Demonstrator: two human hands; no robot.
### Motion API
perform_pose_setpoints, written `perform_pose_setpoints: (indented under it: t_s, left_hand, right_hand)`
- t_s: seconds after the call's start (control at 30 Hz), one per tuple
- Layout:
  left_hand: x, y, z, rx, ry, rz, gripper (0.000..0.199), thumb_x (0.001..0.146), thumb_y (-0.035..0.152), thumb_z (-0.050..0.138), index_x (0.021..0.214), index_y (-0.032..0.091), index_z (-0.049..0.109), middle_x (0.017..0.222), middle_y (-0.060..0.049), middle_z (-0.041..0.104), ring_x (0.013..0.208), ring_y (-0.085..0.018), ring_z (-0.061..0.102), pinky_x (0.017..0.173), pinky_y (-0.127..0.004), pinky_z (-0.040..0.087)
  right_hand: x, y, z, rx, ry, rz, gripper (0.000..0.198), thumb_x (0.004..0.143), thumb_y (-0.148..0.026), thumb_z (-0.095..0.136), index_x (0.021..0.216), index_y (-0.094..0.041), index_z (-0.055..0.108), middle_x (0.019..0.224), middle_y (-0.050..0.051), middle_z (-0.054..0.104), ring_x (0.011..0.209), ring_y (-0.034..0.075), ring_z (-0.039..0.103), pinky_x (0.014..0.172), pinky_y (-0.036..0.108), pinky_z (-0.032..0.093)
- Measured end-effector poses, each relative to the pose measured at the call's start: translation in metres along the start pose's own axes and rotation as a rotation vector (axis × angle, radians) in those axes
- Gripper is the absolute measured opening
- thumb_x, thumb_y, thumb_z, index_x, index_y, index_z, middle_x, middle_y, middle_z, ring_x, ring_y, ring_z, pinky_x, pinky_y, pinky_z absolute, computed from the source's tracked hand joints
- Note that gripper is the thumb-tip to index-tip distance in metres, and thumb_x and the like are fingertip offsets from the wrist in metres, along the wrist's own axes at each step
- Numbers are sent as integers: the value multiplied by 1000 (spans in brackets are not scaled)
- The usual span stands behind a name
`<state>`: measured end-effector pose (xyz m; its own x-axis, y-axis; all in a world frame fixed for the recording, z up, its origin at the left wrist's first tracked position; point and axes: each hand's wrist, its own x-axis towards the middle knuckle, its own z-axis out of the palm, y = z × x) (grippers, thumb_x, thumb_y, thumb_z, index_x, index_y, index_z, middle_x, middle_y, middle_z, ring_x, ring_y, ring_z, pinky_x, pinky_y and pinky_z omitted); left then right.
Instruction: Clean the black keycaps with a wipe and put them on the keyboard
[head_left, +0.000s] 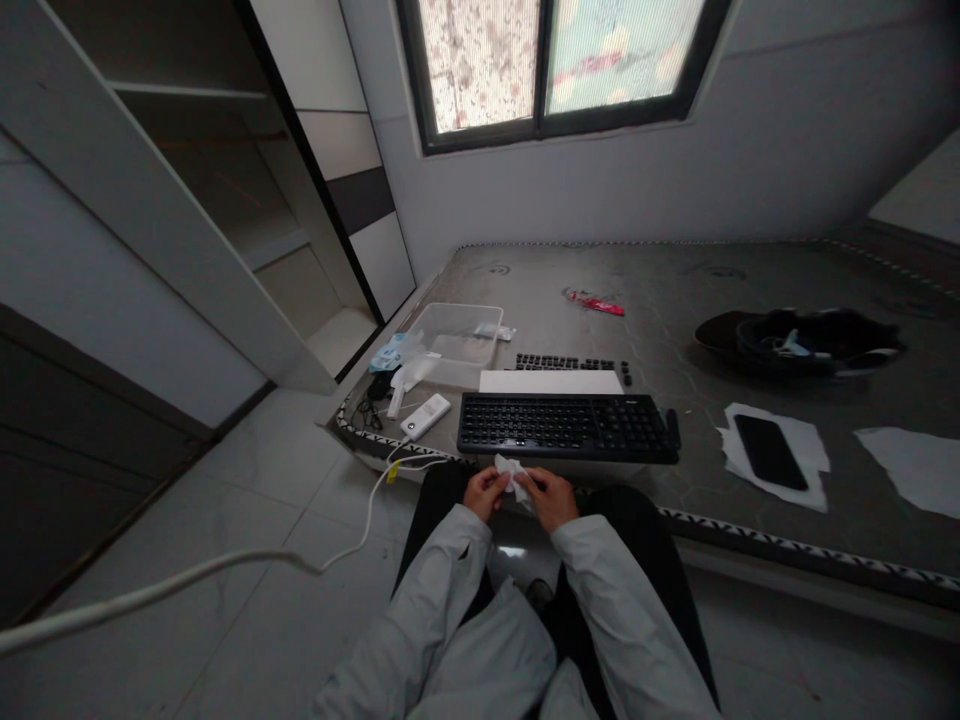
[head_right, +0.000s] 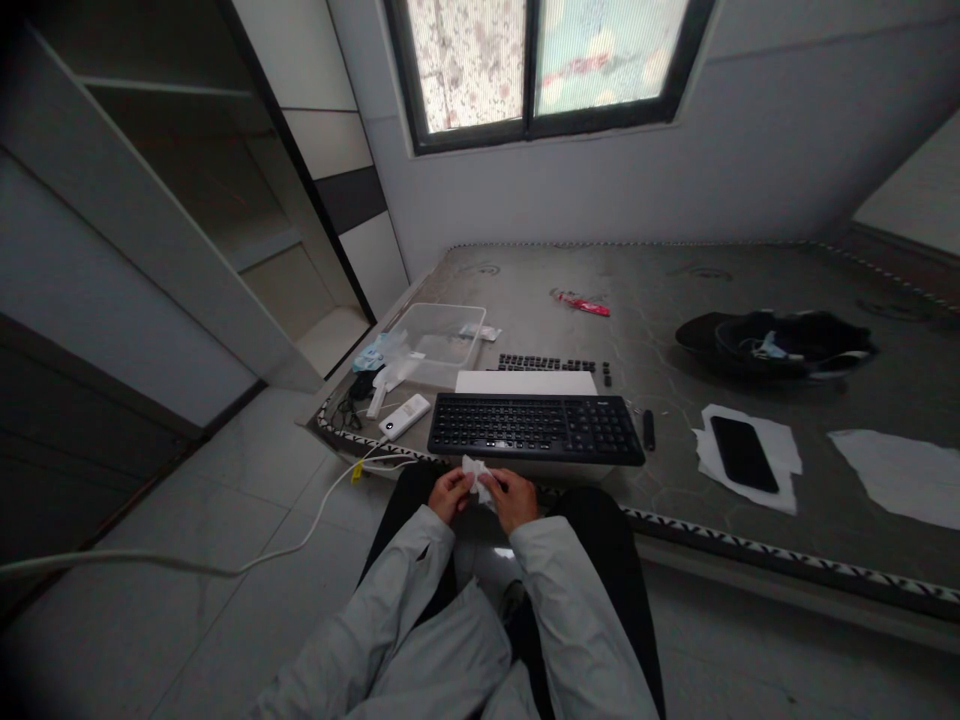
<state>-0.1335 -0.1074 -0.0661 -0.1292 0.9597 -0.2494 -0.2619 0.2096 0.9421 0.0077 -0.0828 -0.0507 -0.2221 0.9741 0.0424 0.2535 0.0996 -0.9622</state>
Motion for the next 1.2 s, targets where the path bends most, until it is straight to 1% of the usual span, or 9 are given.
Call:
perform_pose_setpoints:
  t_s: [0.07,0.17,0.27,0.43,0.57,0.77,0.87,1.03,1.2]
  left_hand:
    - [1,-2,-1,-1,3,-6,48,52,56,72,66,14,55,47,6,48,30,-2,32,32,-19,17]
    - [3,-5,-3,-2,4,-21,48,52,56,71,68,13,55,47,7,47,29,-1,31,32,-19,16]
    - [3,-6,-4,1,-4,-39,51,52,58,70,71,12,57,45,7,46,28,-2,30,31,-19,14]
    - [1,-4,-4,3,-23,-66,53,52,60,68,73,12,60,42,8,44,27,-2,31,31,-19,14]
    - [1,-5,-3,0,-31,-78,51,53,59,68,71,12,60,42,8,43,27,-2,31,31,-20,14]
    - [3,-7,-3,-6,-29,-87,51,52,59,68,68,12,59,43,8,43,28,-2,30,31,-19,13]
    - [2,-5,-2,-13,-28,-89,50,52,59,68,66,13,57,42,8,42,28,-2,30,31,-19,13]
    - [0,-1,-1,-15,-31,-79,49,54,58,68,70,13,58,43,8,44,28,-2,29,31,-19,13]
    - [1,-5,-1,-15,-46,-59,52,49,57,72,72,12,58,46,6,49,30,-2,31,33,-19,16]
  right_hand:
    - [1,3,0,-6,27,76,33,71,-47,60,86,-21,73,82,5,71,77,25,63,73,34,47]
    - [2,3,0,49,-24,120,36,67,-47,64,88,-18,72,82,5,72,77,25,64,72,33,49]
    - [1,1,1,89,-65,48,36,67,-44,65,90,-19,71,87,4,71,80,23,64,74,31,49]
    - [-2,-4,0,-92,-21,-75,32,70,-48,61,83,-21,72,78,4,70,71,19,63,68,29,48]
    - [-2,-7,-2,-145,-13,-94,30,74,-48,57,81,-22,72,80,3,70,74,19,63,70,28,47]
    - [-2,-7,-2,-109,-10,-98,29,75,-47,56,79,-22,71,81,3,70,76,20,63,70,28,47]
    - [-2,-4,-2,-45,-33,-74,31,76,-46,55,83,-21,71,84,4,71,78,21,63,73,29,48]
    - [2,1,-1,140,-155,17,40,74,-48,56,94,-15,69,87,6,71,80,23,64,74,31,49]
    - [4,4,1,148,-126,109,43,67,-50,63,86,-13,69,78,7,70,72,23,63,67,31,49]
